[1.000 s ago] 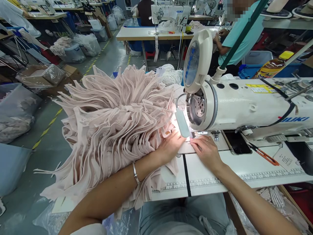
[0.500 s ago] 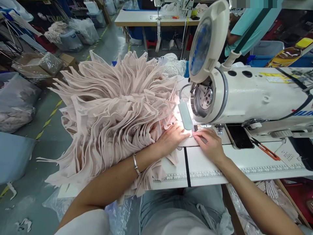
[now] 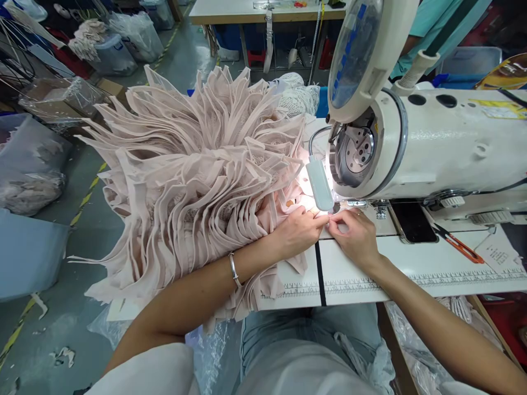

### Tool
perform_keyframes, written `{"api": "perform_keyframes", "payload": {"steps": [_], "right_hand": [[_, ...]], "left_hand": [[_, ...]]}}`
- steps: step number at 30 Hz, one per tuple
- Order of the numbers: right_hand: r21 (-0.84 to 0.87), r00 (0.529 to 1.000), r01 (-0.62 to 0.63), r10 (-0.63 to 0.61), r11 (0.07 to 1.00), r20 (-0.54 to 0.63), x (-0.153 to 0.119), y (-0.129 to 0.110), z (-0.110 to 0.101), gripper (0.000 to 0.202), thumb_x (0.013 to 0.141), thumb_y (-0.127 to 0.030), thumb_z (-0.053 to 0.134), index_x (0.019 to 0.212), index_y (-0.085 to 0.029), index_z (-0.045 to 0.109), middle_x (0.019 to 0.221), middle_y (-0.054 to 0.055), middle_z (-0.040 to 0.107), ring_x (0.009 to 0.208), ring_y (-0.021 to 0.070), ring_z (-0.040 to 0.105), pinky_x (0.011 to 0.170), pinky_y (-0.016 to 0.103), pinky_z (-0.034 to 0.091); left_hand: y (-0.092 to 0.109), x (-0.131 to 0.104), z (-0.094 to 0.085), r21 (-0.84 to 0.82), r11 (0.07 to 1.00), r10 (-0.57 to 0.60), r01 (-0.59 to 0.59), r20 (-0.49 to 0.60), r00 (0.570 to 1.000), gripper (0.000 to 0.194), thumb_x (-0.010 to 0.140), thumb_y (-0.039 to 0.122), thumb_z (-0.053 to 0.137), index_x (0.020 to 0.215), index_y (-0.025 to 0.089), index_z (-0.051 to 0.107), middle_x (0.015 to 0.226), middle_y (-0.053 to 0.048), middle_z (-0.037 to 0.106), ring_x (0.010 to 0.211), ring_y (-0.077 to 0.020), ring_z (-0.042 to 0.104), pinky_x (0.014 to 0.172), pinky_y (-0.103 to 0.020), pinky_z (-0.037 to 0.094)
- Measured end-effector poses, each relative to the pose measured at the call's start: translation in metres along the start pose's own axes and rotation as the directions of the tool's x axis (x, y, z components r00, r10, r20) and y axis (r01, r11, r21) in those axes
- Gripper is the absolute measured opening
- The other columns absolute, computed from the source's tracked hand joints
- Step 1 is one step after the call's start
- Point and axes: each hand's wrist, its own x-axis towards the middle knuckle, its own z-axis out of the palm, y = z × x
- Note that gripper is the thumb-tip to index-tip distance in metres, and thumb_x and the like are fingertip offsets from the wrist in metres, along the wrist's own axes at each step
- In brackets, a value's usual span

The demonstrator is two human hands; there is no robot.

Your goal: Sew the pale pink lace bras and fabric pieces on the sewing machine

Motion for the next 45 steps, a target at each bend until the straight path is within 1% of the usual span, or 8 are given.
{"api": "perform_keyframes", "payload": {"steps": [4, 7, 13, 18, 25, 33, 40, 45], "right_hand": [[0.115, 0.995, -0.101, 0.098, 0.988, 0.030, -0.003, 0.004, -0.005, 0.016, 0.091, -0.016, 0.060, 0.079, -0.026, 0.064, 0.073, 0.000, 0.070, 0.071, 0.0196, 0.064, 0.069, 0.034, 0.051], [0.124, 0.997, -0.046, 0.039, 0.991, 0.062, -0.005, 0.007, -0.009, 0.015, 0.094, -0.019, 0.060, 0.088, -0.027, 0.070, 0.083, 0.000, 0.076, 0.076, 0.0203, 0.068, 0.074, 0.037, 0.053], [0.098, 0.998, 0.032, -0.037, 0.995, 0.048, -0.007, 0.008, -0.011, 0.023, 0.091, -0.011, 0.056, 0.097, -0.025, 0.073, 0.089, 0.000, 0.079, 0.079, 0.0199, 0.071, 0.078, 0.038, 0.051], [0.118, 0.991, 0.113, -0.120, 0.987, 0.053, -0.007, 0.010, -0.013, 0.035, 0.086, -0.003, 0.049, 0.102, -0.024, 0.073, 0.094, 0.001, 0.079, 0.083, 0.0205, 0.072, 0.083, 0.040, 0.050], [0.095, 0.964, 0.214, -0.226, 0.972, 0.141, -0.008, 0.011, -0.015, 0.033, 0.088, -0.007, 0.053, 0.109, -0.024, 0.072, 0.104, 0.004, 0.078, 0.093, 0.0223, 0.069, 0.091, 0.044, 0.047], [0.060, 0.988, 0.006, -0.015, 0.998, 0.155, -0.013, 0.009, -0.008, 0.035, 0.093, -0.005, 0.046, 0.090, -0.026, 0.074, 0.110, 0.004, 0.073, 0.102, 0.0236, 0.064, 0.094, 0.044, 0.048], [0.067, 0.990, 0.075, -0.082, 0.995, 0.113, -0.014, 0.010, -0.008, 0.034, 0.094, -0.005, 0.046, 0.097, -0.026, 0.074, 0.115, 0.004, 0.075, 0.105, 0.0230, 0.065, 0.093, 0.044, 0.051], [0.073, 0.988, 0.085, -0.094, 0.994, 0.125, -0.016, 0.012, -0.007, 0.037, 0.094, -0.004, 0.045, 0.100, -0.026, 0.074, 0.116, 0.003, 0.075, 0.104, 0.0221, 0.066, 0.093, 0.044, 0.051]], "left_hand": [[-0.002, -0.001, 0.003, -0.002, 0.999, -0.053, 0.053, -0.035, 0.998, 0.030, 0.104, 0.008, 0.036, 0.100, 0.012, 0.066, 0.098, -0.006, 0.064, 0.082, -0.0176, 0.055, 0.071, -0.035, 0.035], [-0.005, 0.000, 0.005, -0.018, 0.998, -0.054, 0.053, -0.056, 0.997, 0.030, 0.106, 0.013, 0.036, 0.100, 0.012, 0.066, 0.092, -0.006, 0.065, 0.081, -0.0182, 0.055, 0.072, -0.033, 0.037], [-0.004, 0.002, 0.009, -0.002, 0.998, -0.062, 0.062, -0.074, 0.995, 0.036, 0.101, 0.003, 0.033, 0.088, 0.013, 0.064, 0.078, -0.006, 0.060, 0.078, -0.0189, 0.054, 0.070, -0.031, 0.037], [-0.001, 0.001, 0.008, 0.001, 0.998, -0.058, 0.058, -0.073, 0.996, 0.033, 0.100, 0.001, 0.033, 0.091, 0.012, 0.063, 0.079, -0.007, 0.059, 0.078, -0.0191, 0.054, 0.071, -0.031, 0.038], [0.001, -0.001, 0.006, -0.066, 0.995, -0.078, 0.076, -0.023, 0.997, 0.027, 0.097, 0.000, 0.038, 0.088, 0.011, 0.061, 0.082, -0.008, 0.059, 0.083, -0.0202, 0.054, 0.074, -0.031, 0.041], [-0.008, -0.011, 0.007, -0.216, 0.964, -0.177, 0.155, -0.084, 0.981, 0.017, 0.099, 0.008, 0.041, 0.098, 0.014, 0.057, 0.102, -0.011, 0.061, 0.103, -0.0244, 0.055, 0.085, -0.035, 0.046], [-0.011, -0.011, 0.007, -0.305, 0.947, -0.150, 0.104, -0.133, 0.980, 0.015, 0.096, 0.005, 0.047, 0.104, 0.015, 0.055, 0.110, -0.009, 0.061, 0.109, -0.0218, 0.057, 0.089, -0.032, 0.050], [-0.013, -0.010, 0.002, -0.364, 0.925, -0.151, 0.105, -0.101, 0.983, 0.014, 0.095, 0.006, 0.048, 0.101, 0.016, 0.055, 0.106, -0.008, 0.062, 0.105, -0.0215, 0.058, 0.088, -0.032, 0.051]]}}
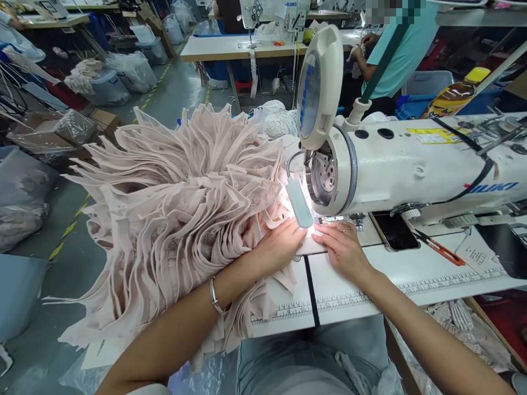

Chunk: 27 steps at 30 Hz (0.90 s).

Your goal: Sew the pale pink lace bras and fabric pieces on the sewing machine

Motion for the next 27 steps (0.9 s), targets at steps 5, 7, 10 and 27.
{"api": "perform_keyframes", "payload": {"steps": [5, 7, 10, 27], "right_hand": [[-0.037, 0.999, 0.009, -0.008, 0.999, 0.031, 0.001, 0.001, -0.001, 0.036, 0.092, -0.003, 0.045, 0.100, -0.026, 0.072, 0.114, 0.003, 0.076, 0.105, 0.0229, 0.066, 0.090, 0.042, 0.051], [-0.059, 0.999, 0.014, -0.011, 0.998, 0.041, 0.003, 0.001, -0.001, 0.036, 0.092, -0.002, 0.044, 0.099, -0.026, 0.071, 0.114, 0.003, 0.076, 0.104, 0.0225, 0.067, 0.090, 0.042, 0.051], [-0.094, 0.999, 0.028, -0.024, 0.995, 0.046, 0.006, 0.002, -0.001, 0.036, 0.091, -0.002, 0.044, 0.098, -0.024, 0.070, 0.112, 0.004, 0.076, 0.099, 0.0219, 0.067, 0.093, 0.042, 0.051], [-0.154, 0.893, -0.091, 0.149, 0.984, 0.425, 0.013, 0.021, 0.003, 0.053, 0.085, -0.003, 0.037, 0.125, -0.024, 0.065, 0.126, 0.009, 0.070, 0.105, 0.0258, 0.066, 0.095, 0.043, 0.050]], "left_hand": [[-0.002, 0.002, 0.002, -0.041, 0.999, -0.027, 0.029, 0.035, 0.999, 0.015, 0.098, 0.008, 0.044, 0.099, 0.017, 0.056, 0.109, -0.008, 0.062, 0.104, -0.0212, 0.058, 0.092, -0.036, 0.051], [-0.003, 0.003, 0.003, -0.044, 0.999, -0.030, 0.031, 0.032, 0.999, 0.015, 0.099, 0.009, 0.043, 0.100, 0.017, 0.056, 0.111, -0.009, 0.062, 0.105, -0.0217, 0.058, 0.093, -0.037, 0.051], [-0.005, 0.006, 0.004, -0.052, 0.998, -0.021, 0.022, 0.009, 1.000, 0.015, 0.101, 0.012, 0.042, 0.105, 0.017, 0.056, 0.115, -0.010, 0.062, 0.109, -0.0227, 0.057, 0.093, -0.038, 0.051], [-0.019, 0.019, 0.016, -0.197, 0.968, -0.172, 0.157, -0.063, 0.983, 0.018, 0.101, 0.019, 0.039, 0.095, 0.021, 0.056, 0.103, -0.005, 0.063, 0.099, -0.0203, 0.059, 0.092, -0.035, 0.050]]}}
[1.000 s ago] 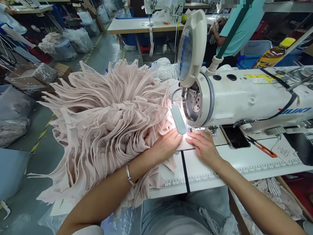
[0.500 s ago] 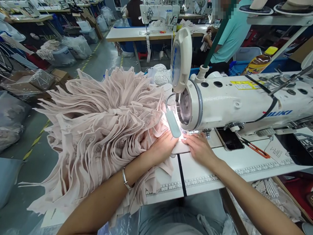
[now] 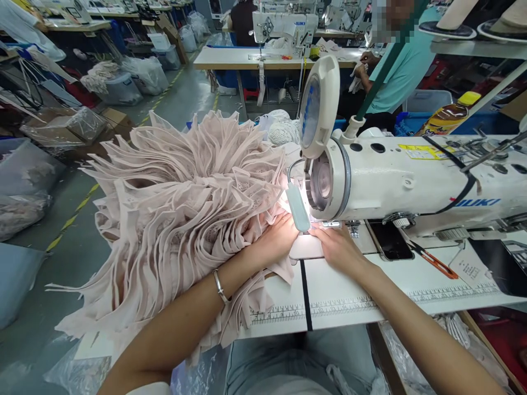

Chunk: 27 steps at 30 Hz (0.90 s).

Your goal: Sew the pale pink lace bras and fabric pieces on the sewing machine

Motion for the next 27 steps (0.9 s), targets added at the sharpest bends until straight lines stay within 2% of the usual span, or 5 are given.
{"api": "perform_keyframes", "payload": {"steps": [9, 13, 17, 22, 27], "right_hand": [[-0.034, 0.960, -0.098, 0.103, 0.995, 0.259, 0.008, -0.009, -0.015, 0.056, 0.093, -0.005, 0.028, 0.138, -0.018, 0.057, 0.140, 0.014, 0.061, 0.120, 0.0285, 0.058, 0.105, 0.046, 0.041], [-0.016, 0.967, -0.111, 0.112, 0.994, 0.228, 0.007, -0.011, -0.018, 0.054, 0.093, -0.005, 0.028, 0.137, -0.019, 0.057, 0.131, 0.013, 0.066, 0.113, 0.0269, 0.059, 0.101, 0.043, 0.039], [-0.054, 0.940, -0.226, 0.232, 0.973, 0.248, 0.012, -0.013, -0.019, 0.055, 0.090, -0.004, 0.030, 0.136, -0.016, 0.059, 0.101, 0.012, 0.073, 0.093, 0.0263, 0.061, 0.095, 0.041, 0.039], [-0.055, 0.882, -0.384, 0.384, 0.922, 0.272, 0.024, -0.016, -0.023, 0.048, 0.092, -0.010, 0.036, 0.128, -0.022, 0.065, 0.104, 0.010, 0.073, 0.096, 0.0267, 0.061, 0.088, 0.036, 0.041], [-0.123, 0.913, -0.297, 0.319, 0.947, 0.255, 0.024, -0.023, -0.031, 0.046, 0.087, -0.003, 0.036, 0.110, -0.022, 0.070, 0.104, 0.010, 0.071, 0.092, 0.0255, 0.059, 0.083, 0.035, 0.040]], "left_hand": [[0.011, 0.010, -0.014, 0.045, 0.991, -0.126, 0.124, 0.040, 0.991, 0.022, 0.100, 0.015, 0.036, 0.089, 0.020, 0.054, 0.102, -0.006, 0.063, 0.101, -0.0202, 0.059, 0.097, -0.035, 0.048], [0.014, 0.012, -0.016, 0.127, 0.978, -0.177, 0.167, 0.073, 0.982, 0.010, 0.094, 0.014, 0.048, 0.091, 0.019, 0.057, 0.107, -0.007, 0.064, 0.106, -0.0216, 0.058, 0.097, -0.036, 0.048], [0.018, 0.008, -0.005, 0.302, 0.908, -0.285, 0.290, -0.061, 0.957, 0.014, 0.096, 0.019, 0.050, 0.106, 0.017, 0.060, 0.115, -0.012, 0.064, 0.110, -0.0252, 0.059, 0.092, -0.038, 0.050], [0.020, -0.001, 0.002, 0.526, 0.850, -0.027, -0.025, 0.091, 0.995, 0.030, 0.094, 0.001, 0.039, 0.083, 0.017, 0.062, 0.084, -0.009, 0.065, 0.091, -0.0233, 0.062, 0.094, -0.040, 0.047], [0.019, 0.004, -0.003, 0.440, 0.898, -0.038, 0.016, 0.041, 0.998, 0.014, 0.097, 0.018, 0.050, 0.102, 0.014, 0.063, 0.107, -0.012, 0.069, 0.114, -0.0273, 0.059, 0.109, -0.045, 0.040]]}}
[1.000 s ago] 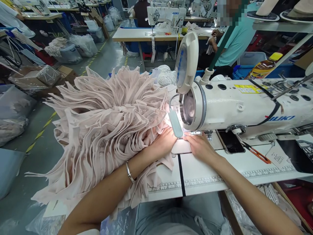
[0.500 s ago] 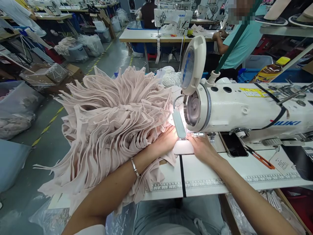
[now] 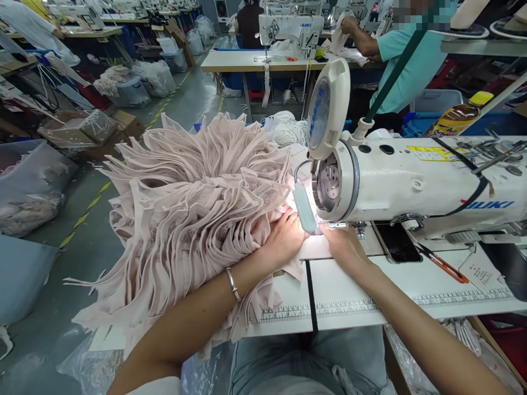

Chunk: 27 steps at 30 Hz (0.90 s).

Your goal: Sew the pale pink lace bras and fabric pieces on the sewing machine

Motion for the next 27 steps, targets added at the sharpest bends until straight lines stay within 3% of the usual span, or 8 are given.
{"api": "perform_keyframes", "payload": {"steps": [5, 12, 15, 23, 27], "right_hand": [[-0.049, 0.995, 0.087, -0.089, 0.995, -0.038, -0.008, 0.000, 0.003, 0.050, 0.082, 0.003, 0.034, 0.110, -0.019, 0.070, 0.100, 0.010, 0.070, 0.084, 0.0239, 0.058, 0.084, 0.036, 0.042], [-0.076, 0.987, 0.100, -0.109, 0.992, -0.121, -0.007, 0.010, 0.020, 0.057, 0.082, 0.003, 0.034, 0.121, -0.019, 0.069, 0.093, 0.011, 0.071, 0.090, 0.0261, 0.062, 0.088, 0.040, 0.044], [-0.025, 0.979, 0.142, -0.144, 0.990, -0.143, -0.006, 0.013, 0.021, 0.064, 0.081, 0.003, 0.034, 0.131, -0.022, 0.065, 0.102, 0.010, 0.074, 0.098, 0.0247, 0.063, 0.091, 0.039, 0.044], [-0.059, 0.998, 0.053, -0.051, 0.997, 0.036, -0.007, -0.001, 0.006, 0.063, 0.084, 0.002, 0.034, 0.136, -0.021, 0.061, 0.117, 0.014, 0.069, 0.105, 0.0279, 0.062, 0.085, 0.038, 0.045], [-0.077, 0.997, 0.058, -0.053, 0.995, 0.062, -0.008, -0.005, 0.002, 0.060, 0.087, 0.000, 0.034, 0.136, -0.021, 0.061, 0.122, 0.016, 0.066, 0.103, 0.0286, 0.061, 0.088, 0.040, 0.044]], "left_hand": [[-0.004, 0.002, 0.003, -0.192, 0.979, -0.065, 0.067, 0.018, 0.998, 0.028, 0.095, 0.027, 0.057, 0.120, 0.015, 0.058, 0.131, -0.012, 0.063, 0.134, -0.0285, 0.049, 0.115, -0.046, 0.038], [-0.004, 0.000, 0.003, -0.226, 0.972, -0.060, 0.062, 0.016, 0.998, 0.028, 0.095, 0.023, 0.055, 0.121, 0.016, 0.056, 0.131, -0.013, 0.063, 0.135, -0.0280, 0.048, 0.117, -0.046, 0.036], [-0.003, 0.000, 0.005, -0.219, 0.974, -0.062, 0.061, 0.000, 0.998, 0.031, 0.093, 0.021, 0.057, 0.124, 0.015, 0.054, 0.136, -0.014, 0.060, 0.138, -0.0286, 0.046, 0.116, -0.045, 0.037], [0.000, -0.003, 0.004, -0.169, 0.983, -0.079, 0.071, -0.044, 0.996, 0.028, 0.095, 0.024, 0.057, 0.122, 0.013, 0.055, 0.133, -0.017, 0.061, 0.137, -0.0305, 0.047, 0.114, -0.051, 0.039], [0.001, -0.003, 0.000, -0.131, 0.989, -0.067, 0.062, -0.032, 0.997, 0.024, 0.095, 0.024, 0.058, 0.116, 0.014, 0.058, 0.130, -0.017, 0.062, 0.136, -0.0309, 0.048, 0.112, -0.051, 0.041]]}}
